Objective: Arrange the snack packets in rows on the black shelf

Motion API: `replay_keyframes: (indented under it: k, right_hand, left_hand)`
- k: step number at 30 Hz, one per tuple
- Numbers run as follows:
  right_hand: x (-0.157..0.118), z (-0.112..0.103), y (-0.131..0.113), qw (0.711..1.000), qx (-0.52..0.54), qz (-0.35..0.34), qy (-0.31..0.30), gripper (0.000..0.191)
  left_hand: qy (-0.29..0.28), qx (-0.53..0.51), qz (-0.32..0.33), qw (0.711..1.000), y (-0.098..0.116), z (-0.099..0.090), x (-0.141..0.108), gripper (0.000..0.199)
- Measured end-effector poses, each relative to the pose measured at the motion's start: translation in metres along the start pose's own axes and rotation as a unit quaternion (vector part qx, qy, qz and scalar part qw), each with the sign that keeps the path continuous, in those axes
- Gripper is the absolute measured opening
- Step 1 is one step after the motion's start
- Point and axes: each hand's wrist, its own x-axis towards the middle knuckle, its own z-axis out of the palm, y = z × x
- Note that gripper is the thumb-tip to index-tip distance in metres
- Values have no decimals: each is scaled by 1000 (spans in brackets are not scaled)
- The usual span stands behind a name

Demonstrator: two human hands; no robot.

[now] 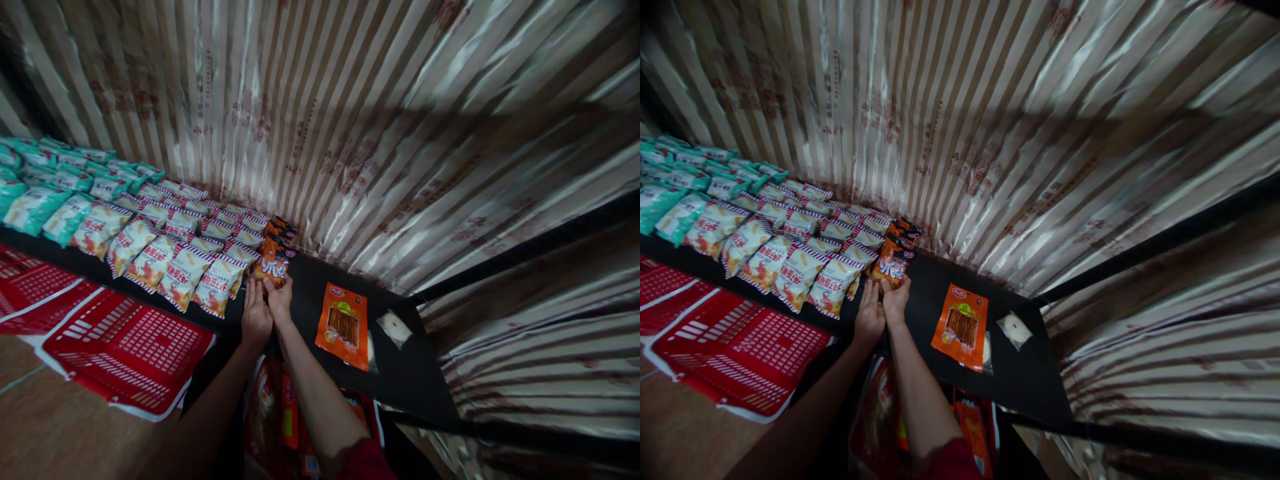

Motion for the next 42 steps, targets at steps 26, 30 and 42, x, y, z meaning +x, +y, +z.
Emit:
replay_keyframes:
  k: [26,30,42]
  right_hand:
    - [4,-1,-7,997,34,-39,-58,49]
    - [8,-1,-5,997,6,-50,-53,48]
    - [9,-6,1,992,-89,-62,-64,40]
  left_hand:
    - [-2,-12,8,1000,-5,6,3,53]
    - [1,-16,8,1000,-7,8,3,53]
    - [7,13,26,1000,-1,5,2,50]
